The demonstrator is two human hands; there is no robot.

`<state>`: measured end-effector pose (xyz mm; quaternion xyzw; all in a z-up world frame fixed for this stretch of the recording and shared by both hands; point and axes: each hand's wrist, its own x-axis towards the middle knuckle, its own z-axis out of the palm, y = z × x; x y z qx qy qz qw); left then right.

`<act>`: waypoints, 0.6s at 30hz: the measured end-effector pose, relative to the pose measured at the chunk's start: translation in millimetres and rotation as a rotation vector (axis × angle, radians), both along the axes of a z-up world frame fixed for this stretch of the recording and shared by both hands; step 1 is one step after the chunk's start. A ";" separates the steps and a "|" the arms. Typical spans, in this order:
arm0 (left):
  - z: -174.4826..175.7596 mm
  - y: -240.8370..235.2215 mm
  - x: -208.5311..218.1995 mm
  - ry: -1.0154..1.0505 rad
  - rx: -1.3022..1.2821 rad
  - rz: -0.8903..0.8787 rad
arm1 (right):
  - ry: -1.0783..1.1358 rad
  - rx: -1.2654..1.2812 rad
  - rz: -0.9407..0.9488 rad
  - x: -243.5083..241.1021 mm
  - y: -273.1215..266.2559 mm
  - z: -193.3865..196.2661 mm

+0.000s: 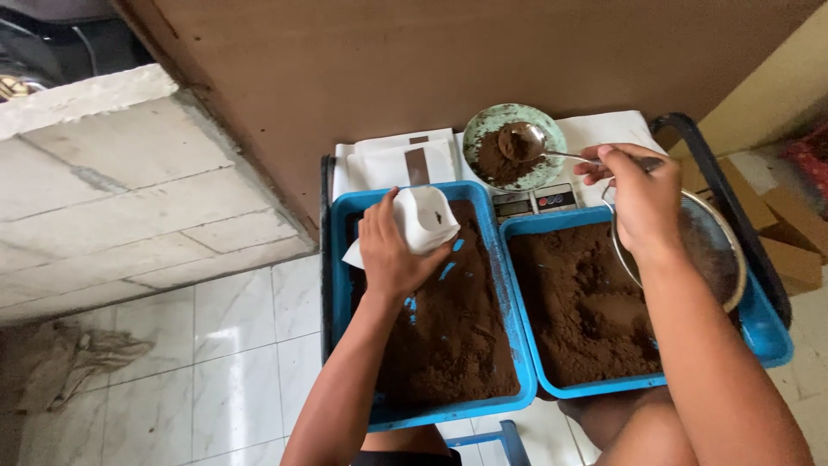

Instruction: The person scoops coffee grounds from blue bins into a white bag using a spoon, places the bag on a digital scale to check the weight, and folds the top of the bag closed.

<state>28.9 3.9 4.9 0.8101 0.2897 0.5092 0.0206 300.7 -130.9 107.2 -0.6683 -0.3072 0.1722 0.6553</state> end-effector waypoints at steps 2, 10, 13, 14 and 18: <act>0.3 -0.7 0.4 -0.002 -0.003 0.015 | 0.011 0.037 0.035 -26.9 -6.3 15.4; 7.1 -3.5 4.5 -0.128 -0.023 -0.008 | -0.178 0.019 0.099 -116.7 -23.7 34.3; 3.8 -0.6 5.6 -0.149 -0.004 0.016 | -0.535 0.129 0.246 -121.5 -28.2 13.0; 2.7 0.8 5.4 -0.171 -0.003 0.023 | -0.922 0.199 0.230 -121.2 -27.4 2.2; 4.8 -0.1 4.3 -0.243 -0.016 0.027 | -1.584 0.321 0.169 -130.4 -27.8 -8.4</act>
